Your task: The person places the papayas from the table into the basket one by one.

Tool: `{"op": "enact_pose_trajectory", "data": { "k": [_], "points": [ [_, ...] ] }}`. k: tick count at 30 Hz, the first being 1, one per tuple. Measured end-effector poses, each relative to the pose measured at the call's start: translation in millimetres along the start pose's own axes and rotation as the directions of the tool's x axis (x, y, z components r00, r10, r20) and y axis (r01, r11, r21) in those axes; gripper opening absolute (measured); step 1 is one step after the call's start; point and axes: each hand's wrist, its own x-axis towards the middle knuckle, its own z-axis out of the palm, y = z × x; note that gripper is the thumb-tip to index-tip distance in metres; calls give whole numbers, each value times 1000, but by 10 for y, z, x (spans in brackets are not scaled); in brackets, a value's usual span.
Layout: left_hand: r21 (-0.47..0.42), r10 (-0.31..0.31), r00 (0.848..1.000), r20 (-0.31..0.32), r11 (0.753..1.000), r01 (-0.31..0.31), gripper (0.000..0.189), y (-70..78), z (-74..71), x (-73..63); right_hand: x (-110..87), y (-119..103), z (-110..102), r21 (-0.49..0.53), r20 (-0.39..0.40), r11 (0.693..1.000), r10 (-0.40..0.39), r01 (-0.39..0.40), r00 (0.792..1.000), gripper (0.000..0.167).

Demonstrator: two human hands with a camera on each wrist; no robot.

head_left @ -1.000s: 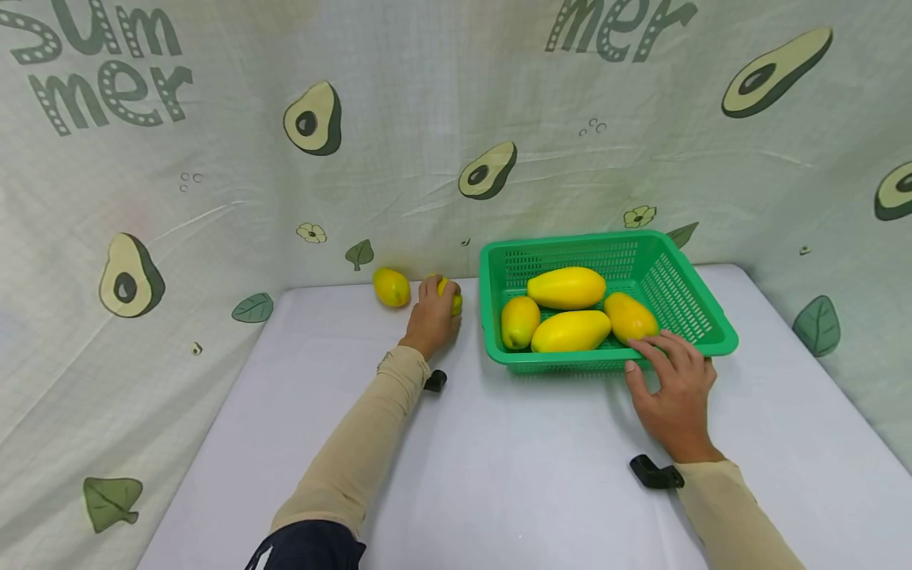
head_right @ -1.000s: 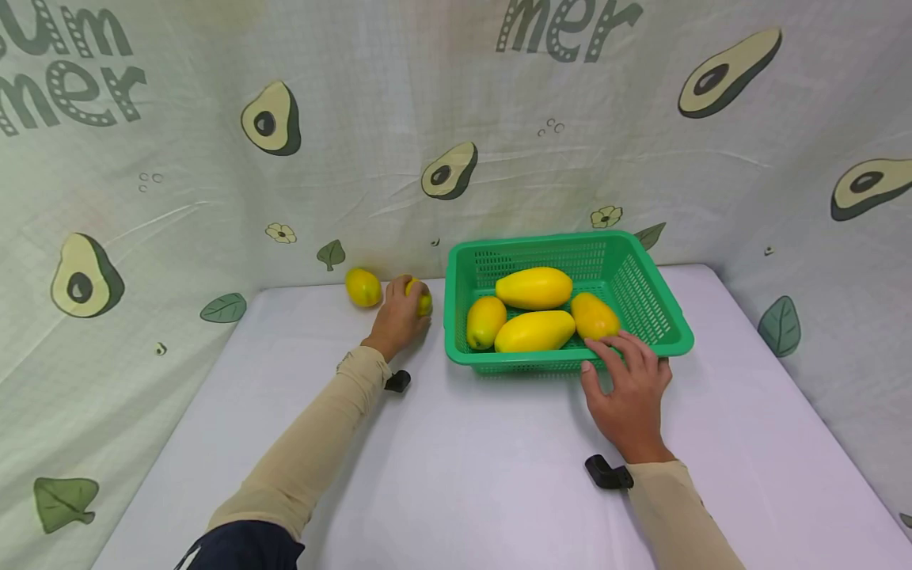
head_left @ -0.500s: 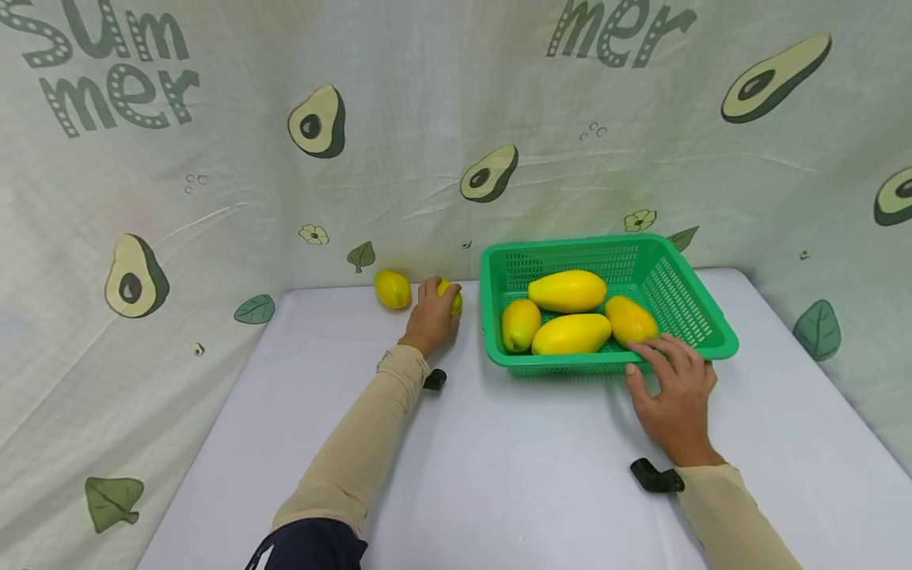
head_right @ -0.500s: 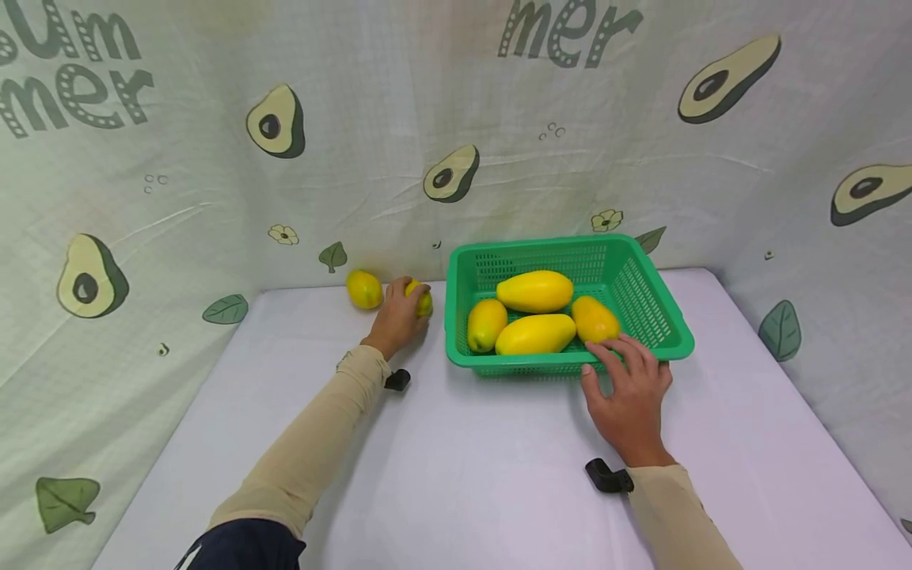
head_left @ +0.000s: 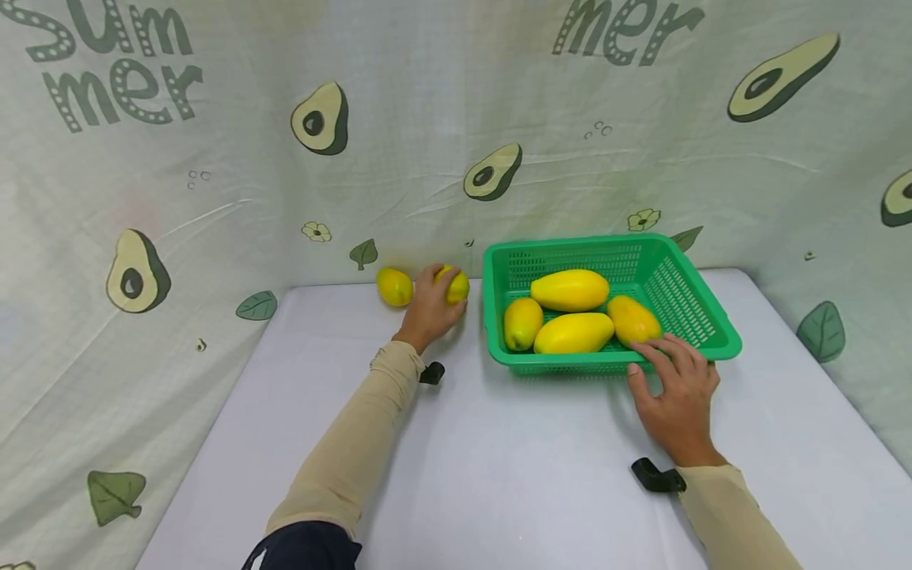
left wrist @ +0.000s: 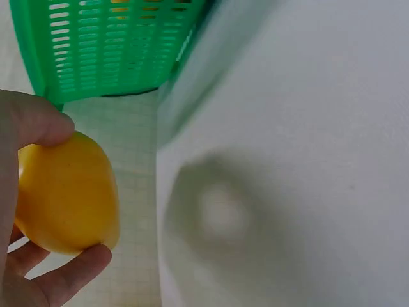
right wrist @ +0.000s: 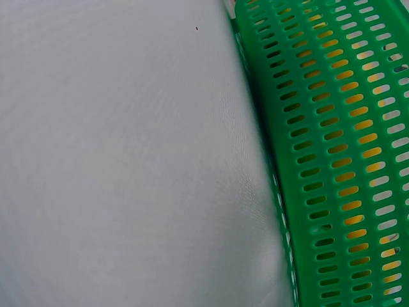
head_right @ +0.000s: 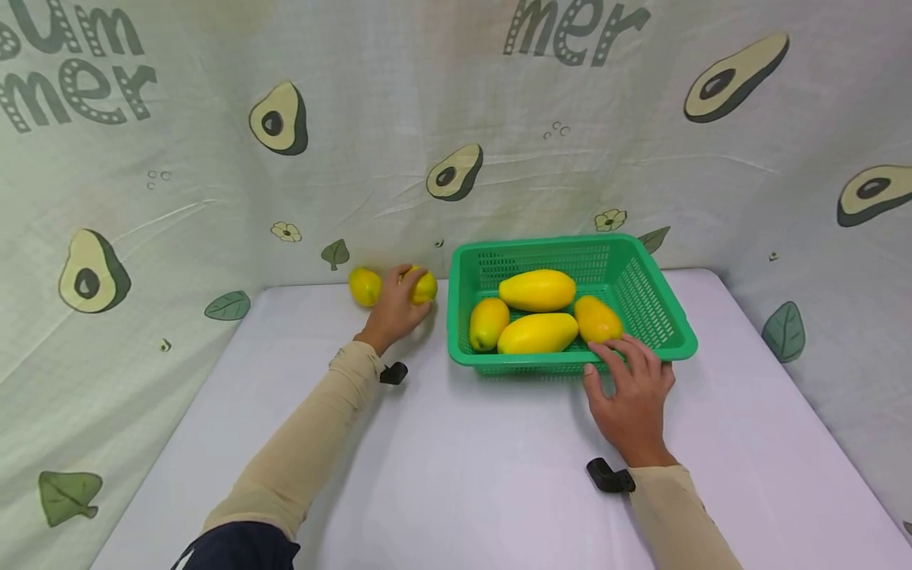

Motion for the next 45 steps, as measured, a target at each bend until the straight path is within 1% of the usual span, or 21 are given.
{"op": "enact_pose_trajectory", "data": {
  "k": [4,8,12,16,19,22,24,27,28,32,34,35,38,40,44,45],
  "points": [
    [-53,12,998,-56,998,-15,56,50,-36,36,4,5,-6,0,-3,1000,-5,5,1000,40],
    [-101,16,996,-92,995,-25,56,121,-80,74,8,9,-3,-1,-7,1000,-10,10,1000,42],
    [-107,23,995,-101,994,-34,57,199,-137,102,6,8,3,-2,-6,1000,-18,18,1000,43],
    [-116,10,995,-96,993,-21,58,255,-169,123,0,6,7,-2,-4,1000,-15,15,1000,43],
    [-161,-8,995,-101,987,-8,58,275,-188,140,-1,4,13,0,-4,1000,-11,11,1000,41],
    [-247,-39,993,-110,969,10,56,291,-210,158,1,9,17,-4,-5,1000,-14,14,1000,41],
    [-313,-68,991,-111,949,31,56,304,-230,168,5,14,17,-5,-7,1000,-17,17,1000,41],
    [-379,-101,988,-116,924,50,55,335,-263,179,6,19,13,-5,-9,1000,-17,17,1000,39],
    [-392,-109,987,-115,918,56,55,347,-274,182,5,19,12,-3,-10,1000,-16,16,1000,39],
    [-405,-123,986,-115,912,66,55,414,-310,190,-5,18,6,1,-12,1000,-8,8,1000,39],
    [-423,-136,985,-108,903,78,55,451,-327,197,-10,18,2,0,-10,1000,-3,3,1000,40],
    [-436,-145,984,-104,896,86,55,469,-336,202,-12,17,2,-1,-9,1000,-1,1,1000,40],
    [-493,-181,979,-89,862,114,57,513,-358,226,-18,17,2,0,-6,1000,4,-4,1000,41],
    [-546,-199,976,-82,829,123,57,536,-375,242,-21,19,5,2,-7,1000,4,-4,1000,41],
    [-663,-207,976,-68,740,111,57,565,-406,263,-23,25,9,0,-6,1000,2,-2,1000,42],
    [-695,-203,977,-65,712,101,57,568,-409,267,-21,27,10,0,-6,1000,0,0,1000,42]
  ]
}}
